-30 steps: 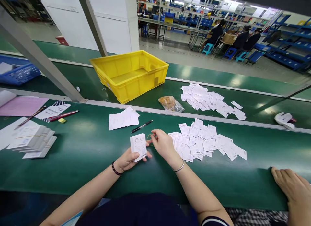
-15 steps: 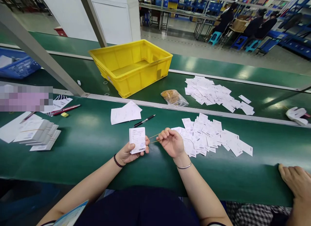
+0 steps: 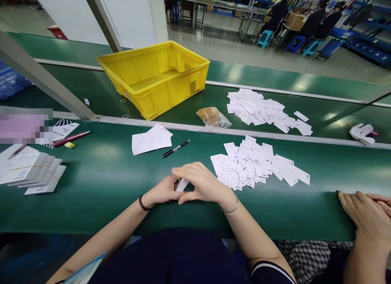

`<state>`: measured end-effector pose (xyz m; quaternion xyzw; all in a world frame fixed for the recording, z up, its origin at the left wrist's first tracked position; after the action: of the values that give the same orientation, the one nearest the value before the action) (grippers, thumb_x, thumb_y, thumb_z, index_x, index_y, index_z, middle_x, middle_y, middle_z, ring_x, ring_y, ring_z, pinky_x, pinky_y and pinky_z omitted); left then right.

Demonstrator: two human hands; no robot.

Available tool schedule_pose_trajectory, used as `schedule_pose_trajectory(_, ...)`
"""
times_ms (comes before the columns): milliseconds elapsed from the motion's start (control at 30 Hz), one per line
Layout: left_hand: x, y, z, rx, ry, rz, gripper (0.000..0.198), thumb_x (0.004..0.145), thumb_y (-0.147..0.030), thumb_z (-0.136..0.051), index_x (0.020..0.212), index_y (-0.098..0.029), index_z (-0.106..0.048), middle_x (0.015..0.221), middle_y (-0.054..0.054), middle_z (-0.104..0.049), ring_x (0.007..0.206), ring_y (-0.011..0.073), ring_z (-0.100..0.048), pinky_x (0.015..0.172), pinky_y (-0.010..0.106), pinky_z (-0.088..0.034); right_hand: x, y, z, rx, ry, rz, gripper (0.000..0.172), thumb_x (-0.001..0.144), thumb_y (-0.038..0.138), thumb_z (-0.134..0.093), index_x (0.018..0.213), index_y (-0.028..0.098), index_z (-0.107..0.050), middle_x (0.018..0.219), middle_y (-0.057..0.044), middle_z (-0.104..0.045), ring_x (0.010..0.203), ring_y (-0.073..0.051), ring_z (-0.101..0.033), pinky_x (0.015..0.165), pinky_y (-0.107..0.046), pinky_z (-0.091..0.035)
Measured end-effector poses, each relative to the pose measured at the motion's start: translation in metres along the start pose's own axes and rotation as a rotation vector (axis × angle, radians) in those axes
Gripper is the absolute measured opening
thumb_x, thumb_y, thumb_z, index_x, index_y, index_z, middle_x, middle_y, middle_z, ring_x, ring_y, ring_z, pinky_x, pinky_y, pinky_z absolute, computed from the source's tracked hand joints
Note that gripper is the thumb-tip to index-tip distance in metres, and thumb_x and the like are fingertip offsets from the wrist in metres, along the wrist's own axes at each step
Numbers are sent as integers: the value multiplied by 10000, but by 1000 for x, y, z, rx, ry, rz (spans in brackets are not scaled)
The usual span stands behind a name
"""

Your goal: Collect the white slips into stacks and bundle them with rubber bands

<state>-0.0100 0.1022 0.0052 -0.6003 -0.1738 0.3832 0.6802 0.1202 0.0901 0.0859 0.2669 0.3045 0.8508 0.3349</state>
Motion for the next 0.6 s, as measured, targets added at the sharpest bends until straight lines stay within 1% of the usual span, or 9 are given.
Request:
schedule_pose_trajectory(100,2,6,4,-19,-136,45,392,620,-371,-771,928,-177,-625,878,43,-636,856,251,-611,752,356,-476,-1,20,-12,3,63,166,507,809,528,-662,1249,281,-615,1048,-65,-732,1018,-246,-628,926,-398,-457)
schedule_pose_trajectory(167,0,11,6,-148,-234,128,452,607,-368,-774,967,-172,-585,863,41,-627,788,222,-610,714,348,-480,-8,24,-22,157,10,238,439,853,537,-602,1216,292,-638,940,-49,-748,919,-222,-652,854,-366,-496)
schedule_pose_trajectory(233,-1,11,7,-328,-314,133,496,630,-369,-751,1032,-178,-532,830,21,-614,715,183,-601,685,333,-483,-17,14,-27,390,-183,169,509,855,630,-524,1217,290,-636,949,-61,-740,867,-220,-664,822,-375,-524)
schedule_pose_trajectory(333,-3,2,9,-431,-453,32,431,686,-365,-700,1020,-192,-488,835,12,-597,698,159,-593,692,324,-494,-33,-17,-39,760,-554,-167,789,762,820,-402,1320,279,-545,1227,-121,-640,926,-244,-659,826,-414,-545)
schedule_pose_trajectory(367,-4,-1,11,-379,-505,0,416,688,-352,-699,1010,-196,-486,856,17,-595,722,164,-596,700,323,-496,-36,-26,-45,854,-629,-267,855,725,848,-413,1359,279,-498,1330,-135,-568,974,-253,-646,838,-418,-545)
schedule_pose_trajectory(400,-6,-4,13,-278,-548,-27,409,683,-333,-702,1005,-200,-488,883,24,-594,755,174,-599,708,322,-496,-38,-32,-50,923,-660,-338,878,706,843,-462,1382,282,-463,1399,-141,-504,1021,-258,-628,853,-417,-544)
schedule_pose_trajectory(467,-9,-10,16,31,-592,-72,409,670,-287,-712,1013,-209,-505,926,39,-596,824,205,-600,729,330,-491,-36,-40,-57,963,-646,-405,860,675,765,-618,1367,278,-464,1412,-144,-481,1083,-263,-592,876,-418,-537)
schedule_pose_trajectory(533,-12,-17,15,371,-564,-118,380,695,-250,-696,1035,-214,-529,966,61,-602,876,236,-595,761,350,-483,-33,-46,-56,898,-617,-437,835,628,667,-741,1313,255,-500,1313,-142,-551,1092,-262,-579,893,-423,-526)
schedule_pose_trajectory(600,-14,-20,10,618,-473,-164,295,770,-210,-627,1055,-209,-552,975,81,-604,889,253,-591,773,363,-476,-31,-49,-53,772,-561,-493,823,586,597,-803,1266,230,-521,1213,-131,-597,1072,-260,-589,888,-418,-522)
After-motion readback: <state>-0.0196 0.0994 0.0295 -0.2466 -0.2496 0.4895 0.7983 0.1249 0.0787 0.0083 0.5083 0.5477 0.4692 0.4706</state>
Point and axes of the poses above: each hand's wrist, its own x-axis towards the middle knuckle, its own z-axis out of the back of the hand, y = z × x, the point moved 5 cm from there along x, towards the middle knuckle
